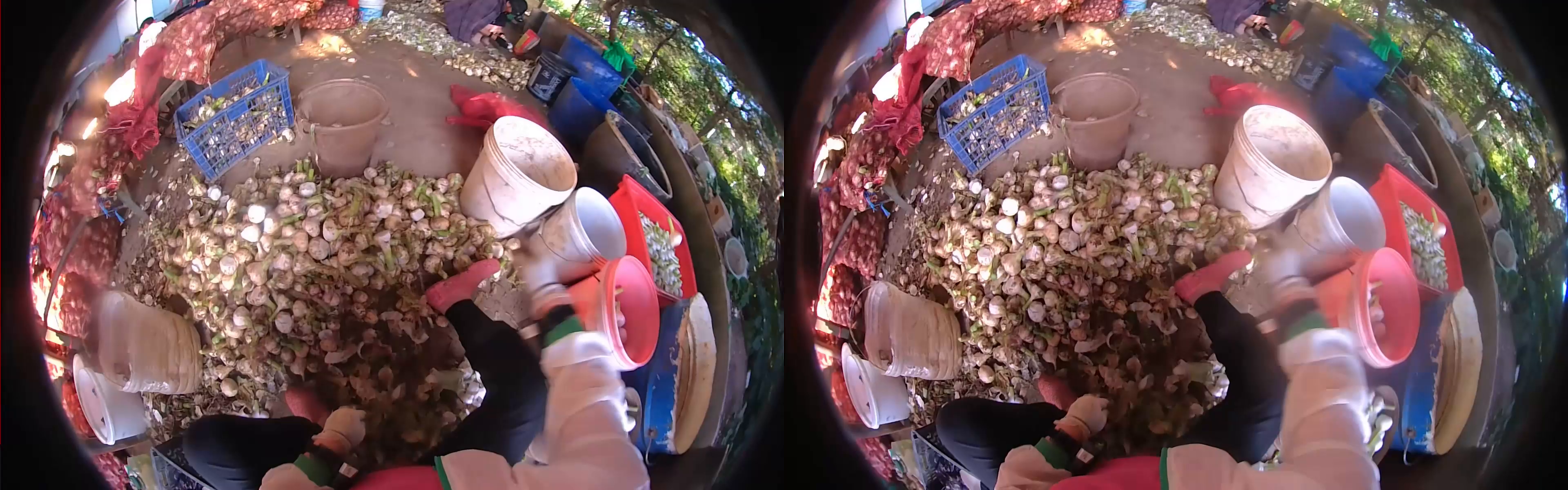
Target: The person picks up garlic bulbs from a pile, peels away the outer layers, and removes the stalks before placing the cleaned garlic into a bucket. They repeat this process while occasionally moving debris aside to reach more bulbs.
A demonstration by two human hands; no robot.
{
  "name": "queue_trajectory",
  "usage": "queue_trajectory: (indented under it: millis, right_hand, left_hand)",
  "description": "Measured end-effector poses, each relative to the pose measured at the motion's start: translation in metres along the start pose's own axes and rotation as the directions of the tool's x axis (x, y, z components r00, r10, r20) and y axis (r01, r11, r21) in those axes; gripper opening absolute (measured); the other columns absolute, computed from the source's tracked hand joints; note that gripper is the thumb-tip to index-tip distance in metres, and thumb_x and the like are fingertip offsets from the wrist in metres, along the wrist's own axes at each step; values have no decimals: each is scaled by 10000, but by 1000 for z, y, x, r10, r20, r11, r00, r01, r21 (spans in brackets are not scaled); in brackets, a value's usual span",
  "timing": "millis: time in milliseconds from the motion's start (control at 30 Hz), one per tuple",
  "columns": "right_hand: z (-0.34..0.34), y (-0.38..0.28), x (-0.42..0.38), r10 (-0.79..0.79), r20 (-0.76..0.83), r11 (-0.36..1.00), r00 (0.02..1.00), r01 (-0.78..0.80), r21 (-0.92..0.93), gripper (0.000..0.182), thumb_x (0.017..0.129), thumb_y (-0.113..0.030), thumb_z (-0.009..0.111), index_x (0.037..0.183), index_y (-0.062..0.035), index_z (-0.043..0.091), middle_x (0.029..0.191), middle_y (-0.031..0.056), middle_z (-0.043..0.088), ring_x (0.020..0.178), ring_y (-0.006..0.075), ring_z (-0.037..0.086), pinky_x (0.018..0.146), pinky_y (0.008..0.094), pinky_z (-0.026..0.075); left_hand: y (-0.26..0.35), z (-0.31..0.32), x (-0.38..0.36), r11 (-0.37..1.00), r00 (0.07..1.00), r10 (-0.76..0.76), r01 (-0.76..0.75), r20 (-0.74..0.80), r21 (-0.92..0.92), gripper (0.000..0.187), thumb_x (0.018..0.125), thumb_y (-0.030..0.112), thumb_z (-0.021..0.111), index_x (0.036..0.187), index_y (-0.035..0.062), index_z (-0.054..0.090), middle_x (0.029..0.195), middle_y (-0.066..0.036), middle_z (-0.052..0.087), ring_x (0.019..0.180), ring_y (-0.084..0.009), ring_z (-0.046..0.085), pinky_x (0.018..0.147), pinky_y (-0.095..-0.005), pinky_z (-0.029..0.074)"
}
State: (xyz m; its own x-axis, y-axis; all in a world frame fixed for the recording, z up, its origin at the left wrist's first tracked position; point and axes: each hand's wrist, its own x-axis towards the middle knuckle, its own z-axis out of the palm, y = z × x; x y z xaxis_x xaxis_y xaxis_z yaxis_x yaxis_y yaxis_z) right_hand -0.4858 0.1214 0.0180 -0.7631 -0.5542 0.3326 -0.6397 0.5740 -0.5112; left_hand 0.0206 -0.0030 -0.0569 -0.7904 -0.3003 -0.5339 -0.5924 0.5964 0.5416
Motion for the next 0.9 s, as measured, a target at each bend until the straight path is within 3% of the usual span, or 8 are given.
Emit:
queue_trajectory:
  millis: [133,300,333,400,567,633,733,900]
  right_hand:
    - [147,-53,-15,162,316,911,935,-19,-411,520,827,-427,646,1212,-86,564,1066,168,670,1002,377,626,871,426,492]
    - [211,-32,-27,166,513,837,842,154,-524,281,868,-297,579,1090,-128,611,1012,120,666,985,316,626,819,472,472]
    - [209,-42,-34,120,428,903,896,81,-422,238,850,-261,582,1046,-128,608,966,117,656,919,329,629,771,475,477]
    - [184,-86,-56,-10,235,992,972,39,-118,232,784,-175,624,1008,-117,607,886,167,617,817,394,624,704,483,502]
    - [92,-222,-159,-323,388,877,863,118,467,290,795,-114,658,1075,-60,605,1003,174,610,906,369,609,767,431,509]
    - [62,-261,-198,-357,484,624,799,-182,760,308,824,-73,647,1124,-25,595,1069,187,602,991,357,602,827,390,504]
    - [42,-279,-211,-293,289,789,911,60,612,134,867,-128,634,932,-12,624,929,188,612,861,345,622,714,394,509]
    - [14,-315,-232,-416,191,888,889,351,297,311,880,-234,611,634,-48,567,646,161,575,585,360,587,537,467,469]
  left_hand:
    - [-1,-16,8,993,995,-100,98,-30,-64,294,816,323,608,962,92,714,921,-190,679,934,-369,629,840,-434,503]
    - [20,-54,6,889,951,-308,275,-33,-365,315,805,349,629,888,53,700,839,-212,658,857,-390,627,761,-440,503]
    - [7,-47,10,993,978,104,-112,-182,-34,300,834,297,605,936,22,670,865,-210,657,838,-415,613,745,-443,497]
    - [5,-44,23,871,929,-196,18,-313,-491,316,867,237,578,1089,19,634,971,-188,670,883,-382,633,769,-406,503]
    - [25,-72,57,751,767,-282,-198,-577,-630,430,978,274,486,1334,33,485,1013,-106,659,891,-208,622,783,-313,491]
    - [0,-54,65,473,797,-338,-316,-501,-823,348,1000,280,427,1123,-8,577,855,-66,639,763,-129,618,673,-256,499]
    - [25,-68,28,-138,849,-414,-415,-329,-899,327,998,268,408,1049,0,588,876,-85,654,757,-180,640,656,-301,537]
    - [49,-72,-12,-266,760,-517,-580,-394,-770,273,985,244,444,923,17,583,796,-93,642,677,-166,623,581,-272,508]
